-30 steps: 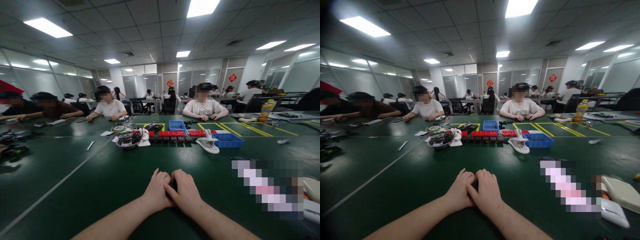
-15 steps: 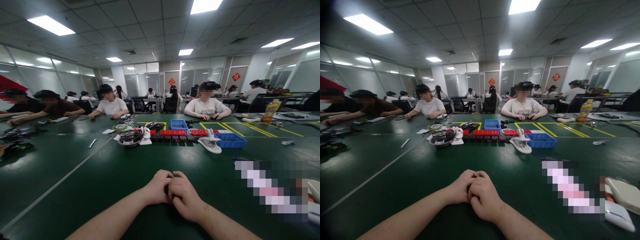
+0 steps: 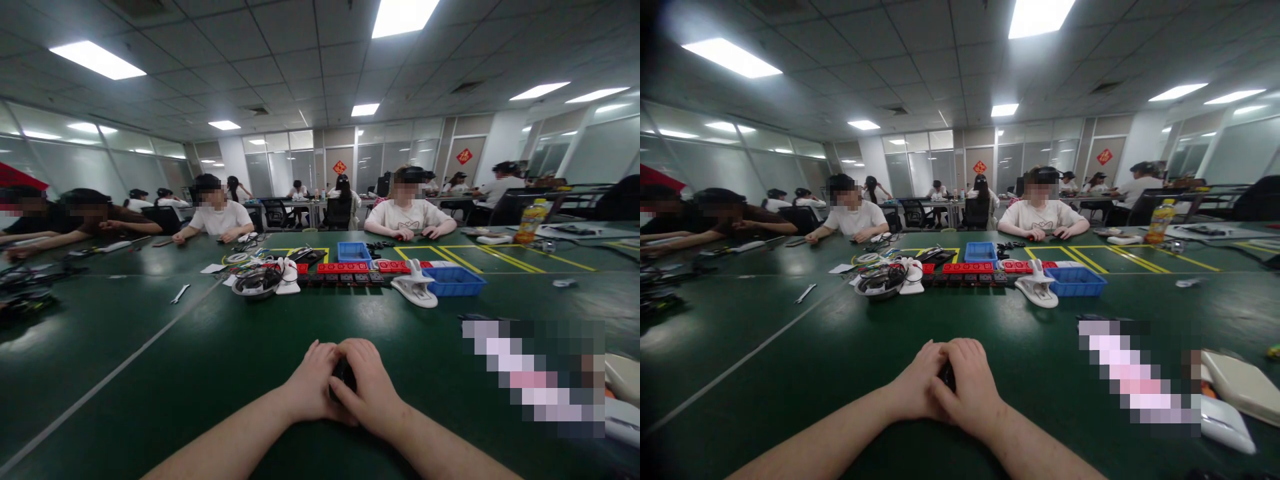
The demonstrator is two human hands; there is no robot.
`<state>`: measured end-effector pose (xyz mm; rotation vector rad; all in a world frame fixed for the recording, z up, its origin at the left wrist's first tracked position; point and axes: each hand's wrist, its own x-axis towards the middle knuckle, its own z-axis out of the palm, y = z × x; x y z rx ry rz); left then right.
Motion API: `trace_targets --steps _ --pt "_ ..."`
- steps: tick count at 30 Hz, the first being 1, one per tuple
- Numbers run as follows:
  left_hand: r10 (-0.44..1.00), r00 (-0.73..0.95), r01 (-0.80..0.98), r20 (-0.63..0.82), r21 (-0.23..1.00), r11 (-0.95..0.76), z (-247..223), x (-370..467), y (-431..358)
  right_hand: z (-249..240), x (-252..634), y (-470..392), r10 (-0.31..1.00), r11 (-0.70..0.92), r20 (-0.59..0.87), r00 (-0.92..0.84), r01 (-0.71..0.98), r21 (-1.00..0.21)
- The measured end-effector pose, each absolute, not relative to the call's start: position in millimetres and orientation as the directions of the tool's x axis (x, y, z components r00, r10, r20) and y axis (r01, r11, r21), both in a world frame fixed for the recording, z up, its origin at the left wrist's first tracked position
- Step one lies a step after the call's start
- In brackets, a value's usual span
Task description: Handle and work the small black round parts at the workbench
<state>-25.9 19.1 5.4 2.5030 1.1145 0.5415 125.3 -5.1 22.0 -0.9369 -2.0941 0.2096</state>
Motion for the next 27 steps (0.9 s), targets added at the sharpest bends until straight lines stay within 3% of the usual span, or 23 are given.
trace_targets --steps 14,22,27 --pt "0.845 0.469 0.729 0.259 0.426 -0.535 6.2 -15.1 11.2 14.0 119.4 2.1 0.878 0.412 0.439 -0.192 0.770 -0.488" --pt "0.802 0.551 0.658 0.230 0.471 -0.587 11.0 -20.9 16.8 19.1 120.3 1.5 0.858 0.483 0.400 -0.323 0.772 -0.414" --pt "0.741 0.640 0.599 0.205 0.472 -0.647 7.7 -28.9 27.8 20.5 121.7 -0.4 0.796 0.591 0.444 -0.411 0.685 -0.426"
